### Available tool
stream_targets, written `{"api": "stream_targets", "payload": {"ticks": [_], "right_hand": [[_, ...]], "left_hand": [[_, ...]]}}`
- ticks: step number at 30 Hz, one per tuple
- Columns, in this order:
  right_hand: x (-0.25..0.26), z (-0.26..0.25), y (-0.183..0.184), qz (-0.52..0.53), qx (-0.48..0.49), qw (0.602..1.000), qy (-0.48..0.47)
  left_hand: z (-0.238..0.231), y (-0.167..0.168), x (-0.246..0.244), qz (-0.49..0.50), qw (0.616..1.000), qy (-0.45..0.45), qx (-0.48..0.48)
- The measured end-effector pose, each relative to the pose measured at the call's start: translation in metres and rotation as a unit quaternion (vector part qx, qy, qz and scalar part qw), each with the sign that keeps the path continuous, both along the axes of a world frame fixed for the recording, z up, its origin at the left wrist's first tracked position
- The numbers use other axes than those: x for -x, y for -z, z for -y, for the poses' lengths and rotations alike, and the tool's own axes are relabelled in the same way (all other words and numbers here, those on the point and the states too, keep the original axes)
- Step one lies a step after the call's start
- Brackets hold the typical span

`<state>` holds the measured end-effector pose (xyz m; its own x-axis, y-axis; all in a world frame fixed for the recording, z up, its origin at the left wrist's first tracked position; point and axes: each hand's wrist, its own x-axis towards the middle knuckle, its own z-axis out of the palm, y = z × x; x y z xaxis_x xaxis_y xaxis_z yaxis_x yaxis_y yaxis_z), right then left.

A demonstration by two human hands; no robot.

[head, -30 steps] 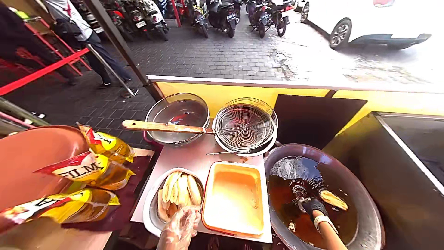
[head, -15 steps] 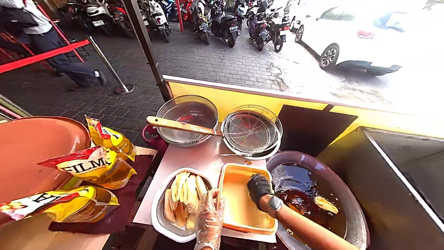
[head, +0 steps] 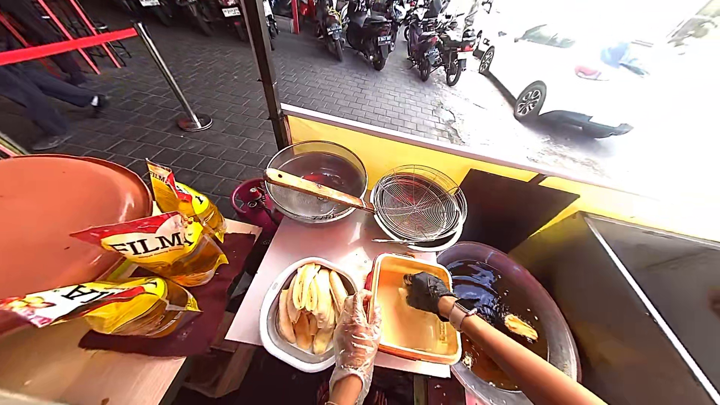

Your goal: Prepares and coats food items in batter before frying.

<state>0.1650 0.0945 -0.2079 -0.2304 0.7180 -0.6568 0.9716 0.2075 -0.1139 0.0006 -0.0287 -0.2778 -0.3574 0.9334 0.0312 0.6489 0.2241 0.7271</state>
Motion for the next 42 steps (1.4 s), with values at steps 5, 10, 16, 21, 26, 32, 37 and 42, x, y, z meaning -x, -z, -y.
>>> {"api": "stream_targets", "payload": {"ticks": [5, 10, 16, 21, 26, 32, 37, 42], "right_hand": [[0.001, 0.017, -0.021, -0.077, -0.105, 0.991, 0.004], [-0.027, 0.054, 0.009, -0.074, -0.019, 0.989, -0.123], [-0.024, 0.055, 0.026, -0.034, 0.020, 0.999, -0.028], [-0.007, 0.047, 0.024, -0.003, 0.022, 1.000, -0.004], [0.023, 0.030, 0.032, 0.052, -0.008, 0.995, 0.082], [0.041, 0.030, 0.048, 0.058, 0.045, 0.996, 0.043], [0.024, 0.022, 0.045, -0.018, 0.035, 0.999, 0.026], [0.038, 0.031, 0.061, 0.022, 0.023, 0.999, 0.018]], "left_hand": [[-0.001, 0.000, 0.003, 0.010, 1.000, 0.016, 0.014], [0.000, 0.001, 0.004, 0.016, 1.000, 0.018, 0.014], [-0.002, 0.002, 0.003, 0.011, 1.000, 0.011, 0.009], [-0.002, 0.003, 0.003, 0.001, 1.000, 0.015, 0.000], [-0.001, -0.001, 0.002, 0.013, 1.000, 0.010, 0.020], [-0.001, 0.004, 0.002, 0.006, 1.000, 0.000, 0.000], [0.000, 0.002, -0.001, 0.010, 1.000, -0.002, -0.007], [-0.002, -0.004, -0.004, 0.005, 1.000, 0.002, 0.028]]}}
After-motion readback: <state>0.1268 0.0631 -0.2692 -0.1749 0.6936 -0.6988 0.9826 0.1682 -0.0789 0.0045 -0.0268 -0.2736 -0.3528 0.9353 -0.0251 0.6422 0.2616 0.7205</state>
